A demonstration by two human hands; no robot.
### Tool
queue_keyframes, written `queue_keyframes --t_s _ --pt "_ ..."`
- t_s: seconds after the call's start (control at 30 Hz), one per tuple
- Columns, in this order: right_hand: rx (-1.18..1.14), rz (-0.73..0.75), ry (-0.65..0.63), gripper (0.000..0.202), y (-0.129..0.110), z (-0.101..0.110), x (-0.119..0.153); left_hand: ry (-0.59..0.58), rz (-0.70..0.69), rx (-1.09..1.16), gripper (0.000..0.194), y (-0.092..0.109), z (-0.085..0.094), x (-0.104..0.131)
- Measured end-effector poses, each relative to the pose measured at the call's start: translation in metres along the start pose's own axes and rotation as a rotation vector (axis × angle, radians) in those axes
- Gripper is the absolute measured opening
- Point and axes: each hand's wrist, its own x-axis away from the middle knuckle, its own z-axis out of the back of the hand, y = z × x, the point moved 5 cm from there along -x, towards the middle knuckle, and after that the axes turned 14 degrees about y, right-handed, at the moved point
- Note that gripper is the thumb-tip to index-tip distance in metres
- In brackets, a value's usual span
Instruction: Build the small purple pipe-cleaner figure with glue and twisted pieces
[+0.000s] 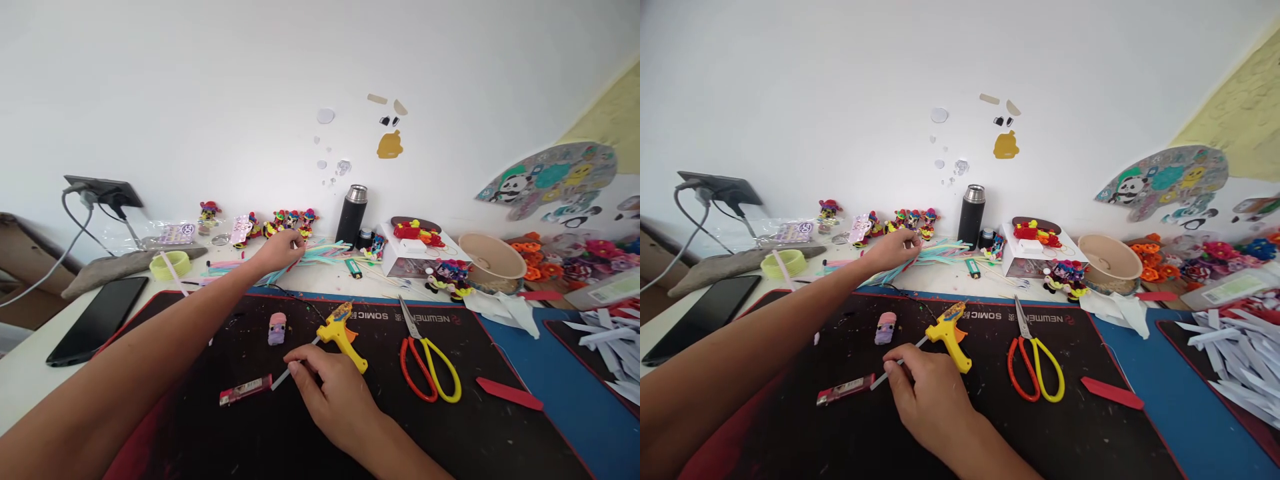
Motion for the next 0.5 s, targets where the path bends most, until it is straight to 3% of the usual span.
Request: queue_keyframes --t_s 0.23,0.37,0.5 --pt "0.004 0.005 -0.008 0.026 0.0 -0.001 0.001 0.084 0.118 0.176 0.018 -0.007 0.009 -0.009" --pt "0.014 0.011 -0.01 0.026 -0.001 -0.003 0.002 0.11 0.203 0.347 0.017 -0.003 0.01 -0.011" --pt "0.01 0.026 -0.017 0.026 -0.003 -0.004 0.003 0.21 0.297 0.524 0.016 0.005 0.016 -0.018"
